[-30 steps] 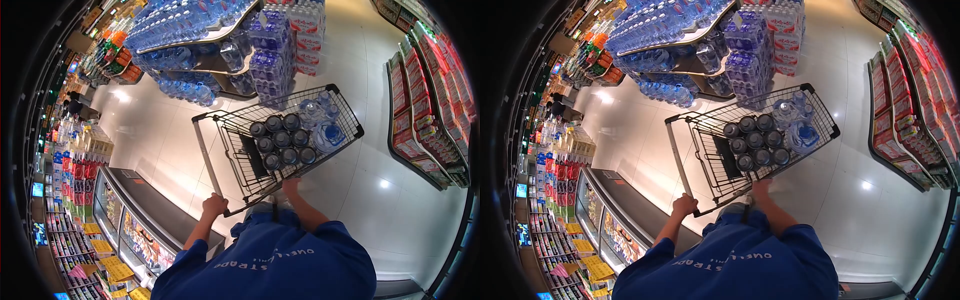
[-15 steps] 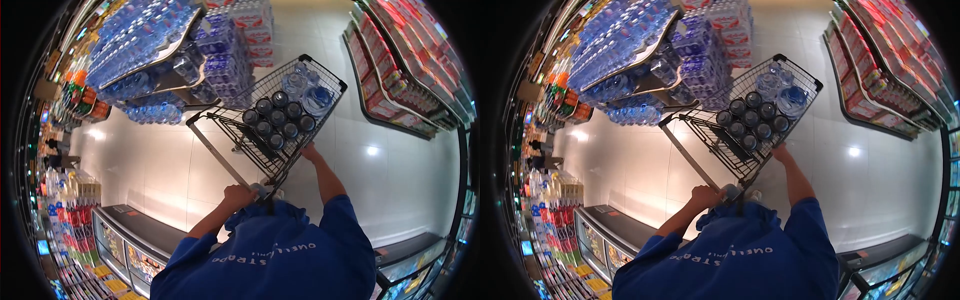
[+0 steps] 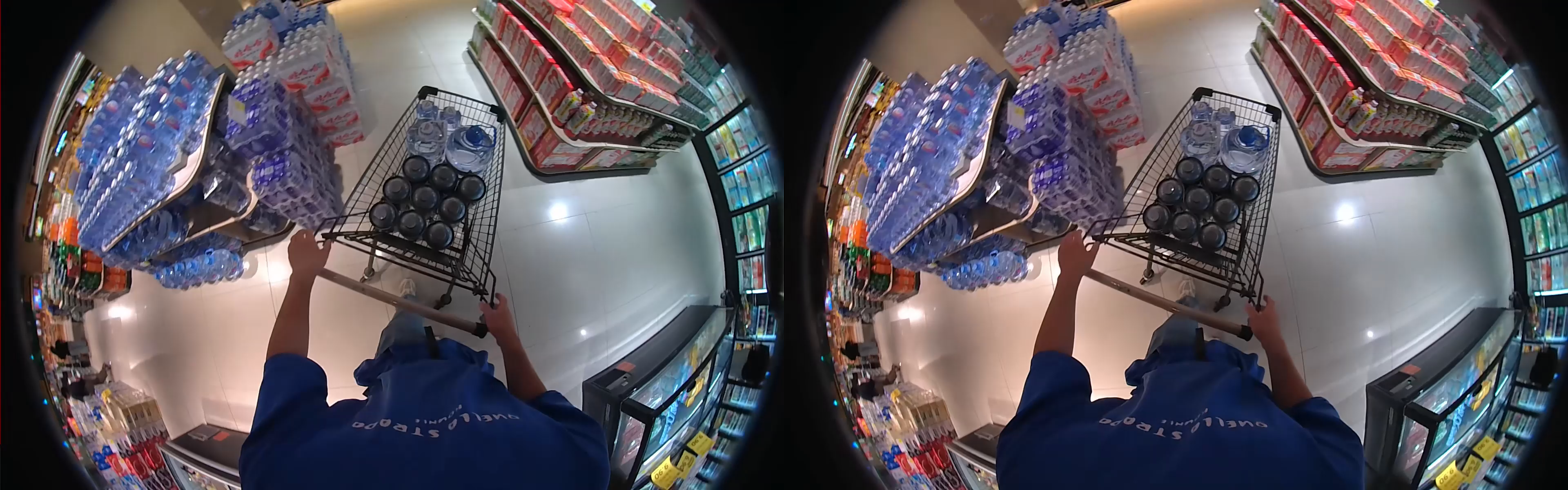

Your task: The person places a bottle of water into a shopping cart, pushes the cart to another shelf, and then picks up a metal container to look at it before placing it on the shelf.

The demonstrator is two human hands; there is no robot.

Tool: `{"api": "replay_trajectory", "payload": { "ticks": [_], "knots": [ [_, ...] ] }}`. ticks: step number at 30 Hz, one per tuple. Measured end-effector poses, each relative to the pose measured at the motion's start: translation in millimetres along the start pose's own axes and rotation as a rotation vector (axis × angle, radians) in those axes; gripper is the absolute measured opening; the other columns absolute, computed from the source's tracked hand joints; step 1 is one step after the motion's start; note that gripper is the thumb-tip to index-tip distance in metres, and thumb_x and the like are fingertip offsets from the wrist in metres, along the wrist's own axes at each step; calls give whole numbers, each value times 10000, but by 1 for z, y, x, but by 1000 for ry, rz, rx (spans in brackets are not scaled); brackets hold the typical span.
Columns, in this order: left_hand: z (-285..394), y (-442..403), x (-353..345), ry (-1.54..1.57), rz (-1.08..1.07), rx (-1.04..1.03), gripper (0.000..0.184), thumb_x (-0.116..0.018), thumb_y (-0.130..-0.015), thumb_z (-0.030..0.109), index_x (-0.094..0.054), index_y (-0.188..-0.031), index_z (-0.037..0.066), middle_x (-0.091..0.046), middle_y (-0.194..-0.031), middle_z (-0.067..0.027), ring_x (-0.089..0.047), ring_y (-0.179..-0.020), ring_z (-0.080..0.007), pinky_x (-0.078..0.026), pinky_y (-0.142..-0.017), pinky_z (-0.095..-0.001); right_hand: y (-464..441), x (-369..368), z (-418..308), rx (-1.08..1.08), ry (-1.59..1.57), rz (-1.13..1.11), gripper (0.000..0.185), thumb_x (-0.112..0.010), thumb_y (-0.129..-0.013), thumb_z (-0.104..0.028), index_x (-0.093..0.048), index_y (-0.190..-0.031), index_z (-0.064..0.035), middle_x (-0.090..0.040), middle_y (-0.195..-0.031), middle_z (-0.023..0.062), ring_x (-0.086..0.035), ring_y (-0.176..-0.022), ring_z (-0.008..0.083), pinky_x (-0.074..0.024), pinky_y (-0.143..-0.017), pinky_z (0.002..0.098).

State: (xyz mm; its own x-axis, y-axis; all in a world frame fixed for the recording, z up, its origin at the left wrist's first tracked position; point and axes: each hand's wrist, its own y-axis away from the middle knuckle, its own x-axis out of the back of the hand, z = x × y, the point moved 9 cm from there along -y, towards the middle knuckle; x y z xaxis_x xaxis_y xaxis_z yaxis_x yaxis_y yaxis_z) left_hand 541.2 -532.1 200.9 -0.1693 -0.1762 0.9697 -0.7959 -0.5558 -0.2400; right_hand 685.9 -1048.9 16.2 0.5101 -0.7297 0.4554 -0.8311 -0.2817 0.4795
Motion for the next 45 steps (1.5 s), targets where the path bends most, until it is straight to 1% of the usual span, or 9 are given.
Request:
{"api": "replay_trajectory", "payload": {
  "ticks": [1,5,7,13,18,23,26,35,45],
  "knots": [
    [-19,-9,-21,61,-75,41,465,-734,-855,416,-635,-1055,8,-675,-1054,-220,-641,-1036,-385,-519,-883,-498,0,-4,-1,-17,-8,-2,608,-662,-943,-341,-489,-1383,41,-649,-1190,248,-658,-1088,348,-543,-921,459],
    [-24,-39,-113,682,-645,524,357,-582,-986,328,-630,-1105,-5,-740,-833,-172,-750,-690,-287,-596,-611,-418,-55,20,-24,-163,-244,140,431,-602,-973,-266,-536,-1298,9,-682,-927,178,-699,-782,259,-582,-624,412],
    [-12,-57,-117,749,-643,512,296,-536,-1002,255,-664,-1071,-4,-707,-718,-125,-713,-566,-231,-570,-514,-369,-68,38,-35,-187,-127,177,358,-574,-988,-239,-553,-1265,-14,-679,-833,154,-690,-672,232,-561,-515,396],
    [30,-116,-147,718,-633,437,282,-510,-990,205,-659,-1054,-26,-709,-787,-168,-705,-569,-257,-559,-508,-397,-163,83,-41,-12,223,314,272,-551,-984,-196,-596,-1203,-40,-714,-743,144,-726,-709,298,-567,-693,447],
    [62,-161,-163,696,-631,459,367,-523,-910,185,-658,-1161,-47,-723,-1013,-258,-734,-874,-377,-556,-861,-479,-237,121,-57,-34,308,308,242,-552,-986,-200,-611,-1170,-54,-718,-745,132,-730,-728,300,-561,-721,448],
    [100,-220,-161,808,-609,543,297,-483,-924,140,-655,-1092,-35,-696,-790,-197,-717,-615,-311,-578,-608,-427,-306,153,-97,47,410,333,225,-573,-963,-193,-618,-1136,-57,-714,-756,154,-721,-739,338,-554,-739,463],
    [123,-260,-156,833,-629,622,267,-507,-956,196,-648,-1006,-25,-627,-678,-122,-681,-535,-263,-551,-509,-396,-341,170,-136,-50,335,264,228,-583,-942,-191,-603,-1127,-59,-710,-889,214,-685,-883,422,-531,-808,529],
    [123,-390,-214,791,-561,642,655,-498,-1009,568,-693,-1092,-51,-624,-680,-136,-671,-520,-253,-543,-511,-379,-467,195,-222,-4,393,200,307,-596,-903,-171,-561,-1186,-56,-715,-932,244,-690,-908,447,-539,-823,540],
    [131,-534,-226,753,-510,628,613,-490,-1024,527,-687,-999,-53,-650,-687,-147,-688,-551,-259,-559,-573,-391,-593,197,-315,8,403,126,337,-615,-890,-181,-560,-1180,-19,-714,-927,255,-700,-895,442,-552,-810,525]
  ]
}}
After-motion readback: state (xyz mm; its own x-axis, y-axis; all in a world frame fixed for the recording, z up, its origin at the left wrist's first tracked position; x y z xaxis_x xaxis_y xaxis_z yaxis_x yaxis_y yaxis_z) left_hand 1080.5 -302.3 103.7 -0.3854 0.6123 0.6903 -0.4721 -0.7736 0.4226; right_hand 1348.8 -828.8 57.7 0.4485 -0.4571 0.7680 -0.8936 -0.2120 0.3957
